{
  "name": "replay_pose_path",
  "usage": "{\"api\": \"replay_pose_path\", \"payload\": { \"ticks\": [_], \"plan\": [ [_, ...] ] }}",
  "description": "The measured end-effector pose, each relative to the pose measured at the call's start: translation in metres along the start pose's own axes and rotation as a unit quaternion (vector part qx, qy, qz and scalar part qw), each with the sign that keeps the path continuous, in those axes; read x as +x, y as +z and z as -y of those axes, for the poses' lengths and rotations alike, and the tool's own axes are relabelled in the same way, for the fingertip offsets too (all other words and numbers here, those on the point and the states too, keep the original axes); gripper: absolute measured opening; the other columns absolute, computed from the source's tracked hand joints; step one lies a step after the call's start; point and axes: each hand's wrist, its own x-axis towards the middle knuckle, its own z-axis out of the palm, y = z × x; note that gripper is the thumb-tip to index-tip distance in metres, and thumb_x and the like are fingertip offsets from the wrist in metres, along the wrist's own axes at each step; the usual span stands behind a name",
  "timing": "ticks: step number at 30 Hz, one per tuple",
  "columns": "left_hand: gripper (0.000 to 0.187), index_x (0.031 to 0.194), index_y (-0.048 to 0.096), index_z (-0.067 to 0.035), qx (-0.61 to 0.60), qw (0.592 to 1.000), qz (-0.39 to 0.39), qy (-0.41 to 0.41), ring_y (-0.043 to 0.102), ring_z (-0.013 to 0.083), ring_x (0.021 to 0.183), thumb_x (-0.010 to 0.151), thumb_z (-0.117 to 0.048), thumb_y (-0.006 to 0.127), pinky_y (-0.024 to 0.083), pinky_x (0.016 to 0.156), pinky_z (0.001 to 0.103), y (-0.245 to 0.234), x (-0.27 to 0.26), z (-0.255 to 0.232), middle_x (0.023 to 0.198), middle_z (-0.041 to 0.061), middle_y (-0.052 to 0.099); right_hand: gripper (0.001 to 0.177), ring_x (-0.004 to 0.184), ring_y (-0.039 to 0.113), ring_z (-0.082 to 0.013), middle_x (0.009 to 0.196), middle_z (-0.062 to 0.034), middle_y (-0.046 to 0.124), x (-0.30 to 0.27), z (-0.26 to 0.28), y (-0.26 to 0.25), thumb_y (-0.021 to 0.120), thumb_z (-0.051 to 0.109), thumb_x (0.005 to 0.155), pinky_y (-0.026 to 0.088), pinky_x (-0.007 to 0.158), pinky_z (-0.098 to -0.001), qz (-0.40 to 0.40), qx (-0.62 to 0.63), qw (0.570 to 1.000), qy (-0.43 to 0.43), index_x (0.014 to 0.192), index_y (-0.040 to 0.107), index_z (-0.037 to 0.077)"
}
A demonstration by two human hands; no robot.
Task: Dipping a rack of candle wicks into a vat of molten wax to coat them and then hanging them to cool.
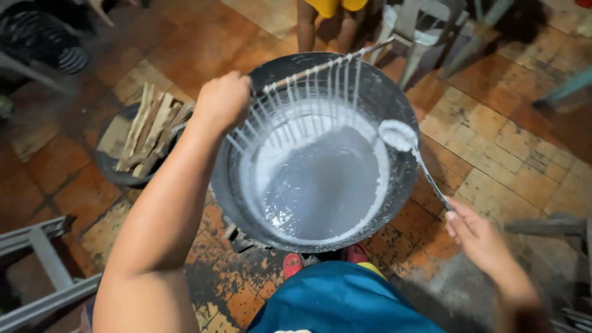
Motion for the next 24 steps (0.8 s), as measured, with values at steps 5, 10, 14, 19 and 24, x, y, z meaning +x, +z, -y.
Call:
{"api": "replay_pose_path", "payload": {
  "ticks": [5,10,14,19,24],
  "plan": [
    [0.025,0.108,0.071,-0.006,-0.034,0.999,0.013,-0.030,0.069,0.0463,0.090,0.095,-0.027,0.067,0.056,0.071,0.059,-0.047,-0.008,0.001,0.104,0.019,0.068,0.054,0.068,0.067,-0.0192,0.071,-0.0030,0.066,0.033,0.053,-0.011,0.037,0.040,0.105,0.049,0.068,-0.0342,0.110,-0.273,0.954,0.053,0.158,0.047,0.033],
    [0.020,0.102,0.070,-0.006,-0.043,0.999,-0.006,-0.031,0.070,0.0487,0.084,0.089,-0.015,0.057,0.056,0.068,0.061,-0.062,-0.029,-0.008,0.099,0.017,0.067,0.047,0.125,0.070,-0.0262,0.142,-0.0060,0.066,0.082,0.086,-0.001,0.045,0.032,0.104,0.056,0.110,-0.0465,0.210,-0.406,0.889,-0.037,0.150,0.053,0.030],
    [0.024,0.105,0.072,-0.009,-0.061,0.997,-0.018,-0.033,0.068,0.0462,0.074,0.091,-0.010,0.053,0.055,0.062,0.058,-0.048,-0.048,-0.011,0.097,0.015,0.067,0.046,0.125,0.069,-0.0235,0.146,-0.0003,0.062,0.127,0.125,0.044,0.042,0.027,0.105,0.062,0.104,-0.0461,0.273,-0.535,0.799,-0.023,0.149,0.052,0.036],
    [0.022,0.111,0.073,-0.003,-0.097,0.991,0.051,-0.082,0.071,0.0376,0.083,0.105,-0.022,0.064,0.062,0.072,0.052,-0.055,-0.065,-0.027,0.106,0.017,0.071,0.038,0.100,0.070,-0.0229,0.116,-0.0029,0.072,0.190,0.112,0.119,0.039,0.006,0.101,0.057,0.084,-0.0353,0.352,-0.641,0.682,0.012,0.120,0.071,0.012],
    [0.018,0.105,0.072,-0.011,-0.082,0.990,0.040,-0.104,0.075,0.0442,0.086,0.094,-0.026,0.072,0.062,0.076,0.055,-0.010,-0.077,-0.019,0.103,0.011,0.068,0.034,0.111,0.073,-0.0373,0.113,-0.0177,0.078,0.316,-0.073,0.189,0.056,0.022,0.097,0.054,0.090,-0.0632,0.274,-0.640,0.713,-0.081,0.116,0.080,0.008]
  ]
}}
